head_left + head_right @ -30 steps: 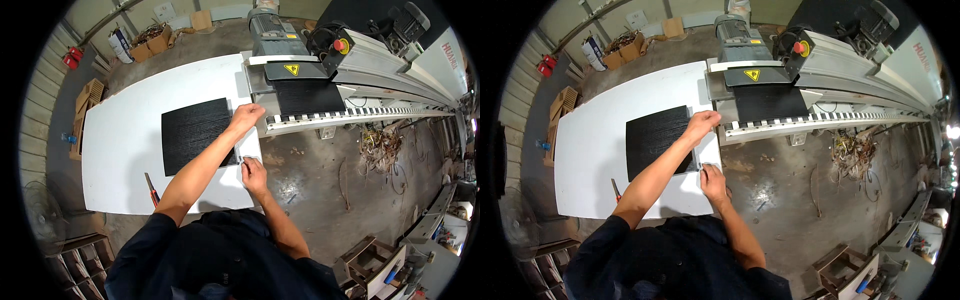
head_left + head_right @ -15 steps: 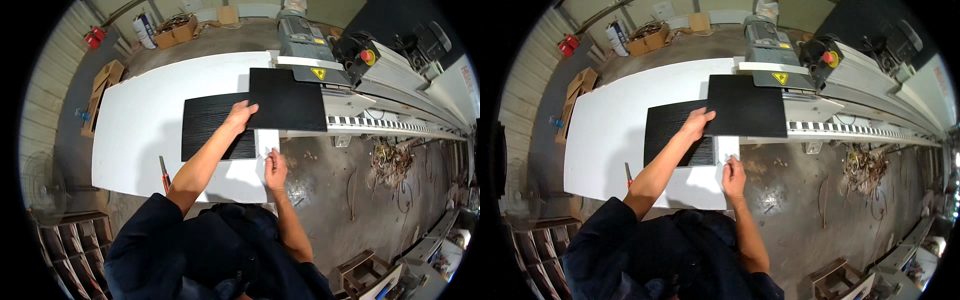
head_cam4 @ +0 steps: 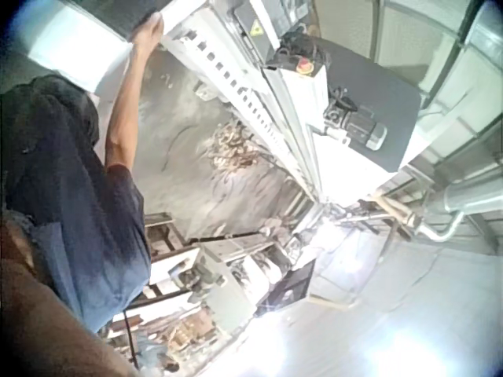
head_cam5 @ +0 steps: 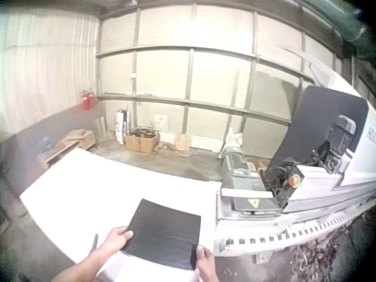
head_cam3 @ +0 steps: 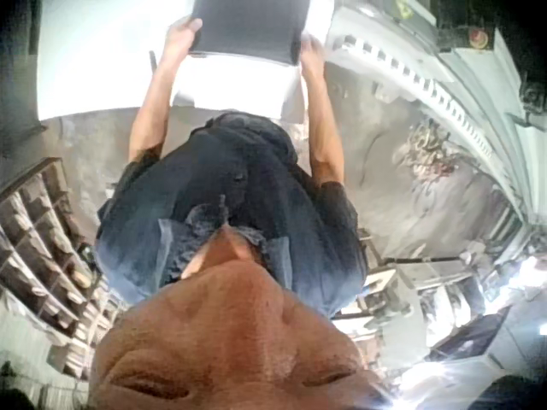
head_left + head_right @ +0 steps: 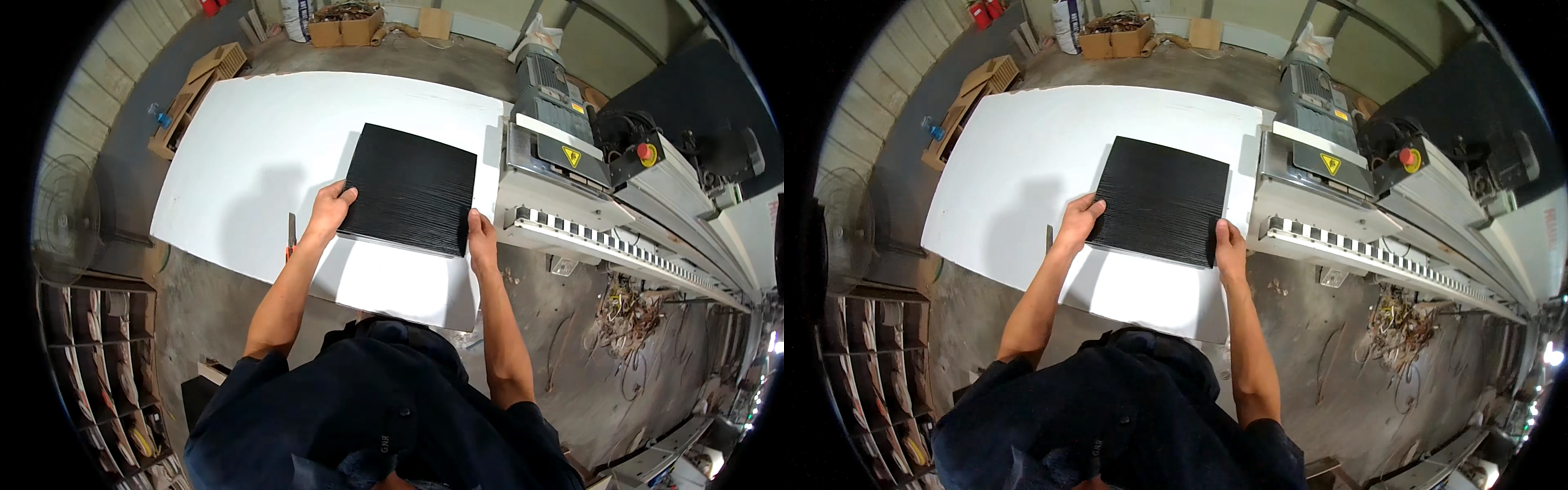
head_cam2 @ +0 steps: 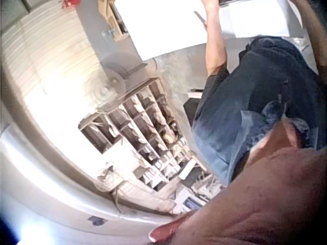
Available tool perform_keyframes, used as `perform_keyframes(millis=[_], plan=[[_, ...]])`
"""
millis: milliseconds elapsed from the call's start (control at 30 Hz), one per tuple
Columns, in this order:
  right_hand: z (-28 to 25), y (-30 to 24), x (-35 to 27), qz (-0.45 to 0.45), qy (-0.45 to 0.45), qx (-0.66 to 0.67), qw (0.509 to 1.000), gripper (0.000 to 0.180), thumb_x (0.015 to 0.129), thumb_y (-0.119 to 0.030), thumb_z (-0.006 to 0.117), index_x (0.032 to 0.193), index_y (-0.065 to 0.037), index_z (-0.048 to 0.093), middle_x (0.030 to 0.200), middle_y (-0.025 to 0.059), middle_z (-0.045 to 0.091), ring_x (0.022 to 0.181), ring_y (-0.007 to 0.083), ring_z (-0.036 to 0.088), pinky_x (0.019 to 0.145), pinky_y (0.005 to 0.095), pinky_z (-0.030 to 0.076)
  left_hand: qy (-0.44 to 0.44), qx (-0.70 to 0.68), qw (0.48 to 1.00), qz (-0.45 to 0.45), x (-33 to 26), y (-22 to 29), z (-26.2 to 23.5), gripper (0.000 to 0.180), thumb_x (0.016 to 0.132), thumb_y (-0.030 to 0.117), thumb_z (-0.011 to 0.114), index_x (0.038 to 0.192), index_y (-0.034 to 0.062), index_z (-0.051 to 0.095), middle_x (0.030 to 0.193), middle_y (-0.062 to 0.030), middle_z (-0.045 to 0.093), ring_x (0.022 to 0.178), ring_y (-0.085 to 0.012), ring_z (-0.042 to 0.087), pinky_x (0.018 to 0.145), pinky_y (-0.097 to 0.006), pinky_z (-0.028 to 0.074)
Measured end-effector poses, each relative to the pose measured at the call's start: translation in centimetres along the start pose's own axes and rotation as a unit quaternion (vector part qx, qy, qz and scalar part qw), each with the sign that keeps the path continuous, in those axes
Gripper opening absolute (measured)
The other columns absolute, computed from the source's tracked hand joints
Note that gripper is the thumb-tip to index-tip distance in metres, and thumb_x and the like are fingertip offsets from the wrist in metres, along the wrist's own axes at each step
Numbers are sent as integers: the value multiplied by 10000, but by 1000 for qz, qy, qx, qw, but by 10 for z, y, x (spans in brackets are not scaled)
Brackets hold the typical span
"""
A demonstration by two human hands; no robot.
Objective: The person uses a utility knife to trim the edges of dark wood panels and then places them onto a large stack in a workshop.
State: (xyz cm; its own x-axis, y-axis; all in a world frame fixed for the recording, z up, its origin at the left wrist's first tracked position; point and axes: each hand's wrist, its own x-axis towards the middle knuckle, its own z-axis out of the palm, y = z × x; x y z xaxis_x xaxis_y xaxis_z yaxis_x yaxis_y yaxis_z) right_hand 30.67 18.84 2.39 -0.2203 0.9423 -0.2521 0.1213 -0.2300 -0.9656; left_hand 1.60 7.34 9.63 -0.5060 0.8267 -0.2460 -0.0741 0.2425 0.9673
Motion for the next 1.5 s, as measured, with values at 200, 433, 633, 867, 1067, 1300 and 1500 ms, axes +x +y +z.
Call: perform_keyframes(millis=[200,433,633,867,1067,1300,1500], plan=[[36,-18,-2,16,-7,-118,993,483,964,-360,528,1106,94,610,957,118,657,881,167,576,832,289,447,94,286,950,81,29,-39,-35,555,865,267,644,1257,-102,512,1049,-242,646,963,-299,632,882,-330,473],[44,-21,-2,8,7,-104,995,403,923,-276,611,1093,90,619,939,122,669,842,165,598,775,281,475,-44,10,988,-149,42,-10,-21,569,830,242,717,1167,-167,507,1078,-264,618,923,-311,651,824,-371,532],[12,0,-24,18,44,-152,987,410,883,-268,639,1059,101,622,935,129,669,835,165,596,756,292,477,-83,4,985,-152,14,-5,-4,483,823,221,722,1109,-136,567,1009,-237,647,870,-292,658,772,-378,545],[-42,-10,-135,126,94,-101,982,553,885,-394,629,1115,107,596,1023,158,657,916,184,597,819,311,467,-150,61,985,-59,-65,-37,18,364,769,224,745,970,-63,649,852,-135,686,758,-229,644,712,-328,517],[-78,29,-192,265,199,30,943,842,855,-532,625,1241,187,419,1174,237,552,1030,261,556,903,355,447,-229,284,930,-32,-101,-50,56,697,687,439,751,1107,-87,569,1122,-267,565,1116,-395,507,962,-406,421],[-82,51,-212,181,251,52,949,603,888,-395,641,1085,166,542,1026,151,617,896,191,570,802,330,468,-321,217,918,-88,-57,-57,93,700,690,389,781,1122,-115,556,1154,-270,569,1103,-370,537,944,-388,444],[-86,54,-223,135,241,106,955,555,903,-347,622,1172,128,524,1116,166,602,1004,238,564,899,342,431,-379,-16,907,-182,-43,-35,122,730,710,136,810,1264,-121,409,1156,-214,566,1054,-266,578,886,-341,495]])
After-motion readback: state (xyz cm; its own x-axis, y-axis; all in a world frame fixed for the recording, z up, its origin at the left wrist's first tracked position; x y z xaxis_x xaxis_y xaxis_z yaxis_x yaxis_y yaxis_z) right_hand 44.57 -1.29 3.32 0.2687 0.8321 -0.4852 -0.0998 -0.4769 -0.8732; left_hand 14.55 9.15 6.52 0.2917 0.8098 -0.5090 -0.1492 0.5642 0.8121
